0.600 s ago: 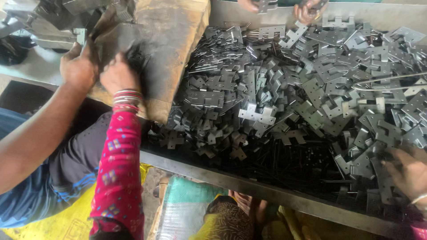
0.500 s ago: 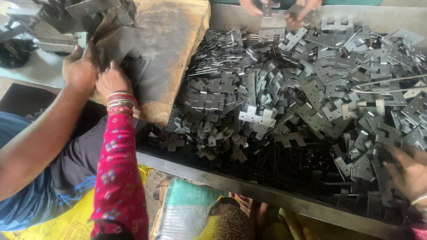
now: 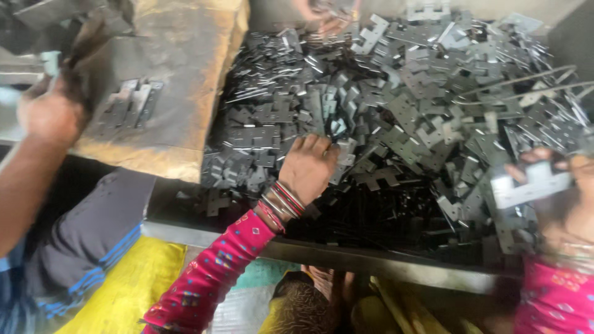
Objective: The person sorts a large pile of metal hinge-like parts by hand, picking them up and placing them into a separate pile on a metal tray. Another person works alongside, also sorting the parts.
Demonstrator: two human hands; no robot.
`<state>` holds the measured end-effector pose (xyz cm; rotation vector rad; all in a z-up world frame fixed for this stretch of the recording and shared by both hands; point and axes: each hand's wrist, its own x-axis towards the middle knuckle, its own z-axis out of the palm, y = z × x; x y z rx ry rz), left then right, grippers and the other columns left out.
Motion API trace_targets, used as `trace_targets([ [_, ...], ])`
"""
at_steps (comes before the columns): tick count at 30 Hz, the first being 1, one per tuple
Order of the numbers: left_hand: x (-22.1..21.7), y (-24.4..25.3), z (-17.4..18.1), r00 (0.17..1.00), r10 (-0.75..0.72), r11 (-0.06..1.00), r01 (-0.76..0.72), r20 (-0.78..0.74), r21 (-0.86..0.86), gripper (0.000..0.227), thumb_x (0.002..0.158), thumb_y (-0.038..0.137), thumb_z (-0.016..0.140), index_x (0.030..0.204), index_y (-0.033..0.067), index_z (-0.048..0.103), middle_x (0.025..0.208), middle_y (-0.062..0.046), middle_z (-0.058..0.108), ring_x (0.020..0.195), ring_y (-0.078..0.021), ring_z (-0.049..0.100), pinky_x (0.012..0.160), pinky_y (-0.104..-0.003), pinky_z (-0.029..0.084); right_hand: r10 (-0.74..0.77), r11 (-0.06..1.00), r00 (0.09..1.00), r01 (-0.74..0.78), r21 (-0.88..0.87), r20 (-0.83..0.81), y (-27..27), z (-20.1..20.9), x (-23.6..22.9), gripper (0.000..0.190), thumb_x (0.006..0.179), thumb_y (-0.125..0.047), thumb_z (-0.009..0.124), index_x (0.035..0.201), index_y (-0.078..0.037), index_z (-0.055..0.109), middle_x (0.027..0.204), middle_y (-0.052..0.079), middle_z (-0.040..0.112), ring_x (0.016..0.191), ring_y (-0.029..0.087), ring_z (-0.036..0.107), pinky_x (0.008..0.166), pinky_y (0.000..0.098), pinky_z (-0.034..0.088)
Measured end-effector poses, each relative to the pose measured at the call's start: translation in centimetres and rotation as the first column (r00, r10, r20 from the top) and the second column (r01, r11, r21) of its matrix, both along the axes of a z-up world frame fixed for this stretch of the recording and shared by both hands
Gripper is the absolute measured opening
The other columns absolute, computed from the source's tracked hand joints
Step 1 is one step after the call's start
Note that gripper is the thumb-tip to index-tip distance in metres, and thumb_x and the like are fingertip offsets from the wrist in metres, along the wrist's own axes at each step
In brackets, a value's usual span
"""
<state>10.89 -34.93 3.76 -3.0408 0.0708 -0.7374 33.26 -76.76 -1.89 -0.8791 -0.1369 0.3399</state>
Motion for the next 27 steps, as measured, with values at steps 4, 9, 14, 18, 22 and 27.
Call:
trace_targets([
  [4, 1.4, -0.6, -2.7, 0.999, 0.033, 0.983, -0.028, -0.027, 0.180, 0.053, 0.088, 0.017, 0.057, 0.140, 0.0075, 0.058, 0.143, -0.014, 0.056, 0.130, -0.0297, 0.053, 0.107, -0.048, 0.044, -0.189, 0.953, 0.964, 0.226, 0.202, -0.186, 1.7, 3.1, -2.7, 0.030, 0.114, -0.033, 0.064, 0.097, -0.011, 0.055, 0.100, 0.012, 0.068, 0.092, 0.025, 0.068, 0.099, 0.0596, 0.055],
  [9, 2.1, 0.5, -3.5, 0.983, -0.002, 0.980, 0.038, -0.183, 0.196, 0.055, 0.090, 0.015, 0.054, 0.145, 0.0076, 0.054, 0.142, -0.015, 0.056, 0.128, -0.0311, 0.052, 0.100, -0.047, 0.045, 0.155, 0.804, 0.975, -0.030, -0.594, 0.161, 9.3, 3.1, -5.2, 0.032, 0.097, -0.042, 0.062, 0.096, -0.011, 0.069, 0.091, 0.005, 0.074, 0.078, 0.023, 0.071, 0.069, 0.0403, 0.060],
  [14, 0.9, 1.2, -3.0, 0.992, -0.072, 0.968, 0.094, -0.103, 0.232, 0.052, 0.089, 0.019, 0.057, 0.139, 0.0066, 0.059, 0.138, -0.012, 0.060, 0.130, -0.0302, 0.052, 0.101, -0.046, 0.046, 0.849, -0.327, 0.516, 0.683, -0.653, 0.115, 15.8, 1.2, -9.7, 0.025, 0.074, -0.026, 0.076, 0.097, -0.017, 0.075, 0.104, 0.009, 0.070, 0.095, 0.024, 0.069, 0.081, 0.0486, 0.053],
  [18, -0.3, 2.2, -2.9, 0.980, -0.200, 0.960, 0.195, 0.001, 0.203, 0.044, 0.084, 0.021, 0.061, 0.126, 0.0068, 0.065, 0.130, -0.010, 0.066, 0.125, -0.0304, 0.057, 0.097, -0.045, 0.049, 0.860, -0.444, 0.508, 0.695, -0.566, -0.051, 16.9, 0.5, -10.3, 0.014, 0.079, -0.017, 0.075, 0.093, -0.019, 0.076, 0.110, 0.008, 0.066, 0.113, 0.030, 0.062, 0.095, 0.0592, 0.043],
  [22, -0.6, 3.4, -2.5, 0.979, -0.199, 0.974, 0.203, -0.050, 0.104, 0.019, 0.095, 0.013, 0.067, 0.113, 0.0064, 0.067, 0.114, -0.007, 0.074, 0.104, -0.0243, 0.069, 0.089, -0.041, 0.055, 0.840, -0.412, 0.542, 0.624, -0.664, -0.011, 16.0, -0.1, -9.0, 0.022, 0.077, -0.024, 0.074, 0.098, -0.015, 0.075, 0.113, 0.009, 0.064, 0.116, 0.030, 0.059, 0.098, 0.0598, 0.039],
  [27, -1.3, 3.5, -1.4, 0.992, -0.083, 0.945, 0.107, 0.091, -0.310, 0.030, 0.088, 0.012, 0.067, 0.117, 0.0047, 0.071, 0.095, -0.014, 0.073, 0.084, -0.0330, 0.069, 0.077, -0.042, 0.054, 0.876, -0.352, 0.480, 0.691, -0.632, 0.036, 15.8, -1.7, -9.3, 0.016, 0.084, -0.016, 0.067, 0.097, -0.018, 0.076, 0.115, 0.007, 0.064, 0.113, 0.026, 0.059, 0.101, 0.0637, 0.036],
])
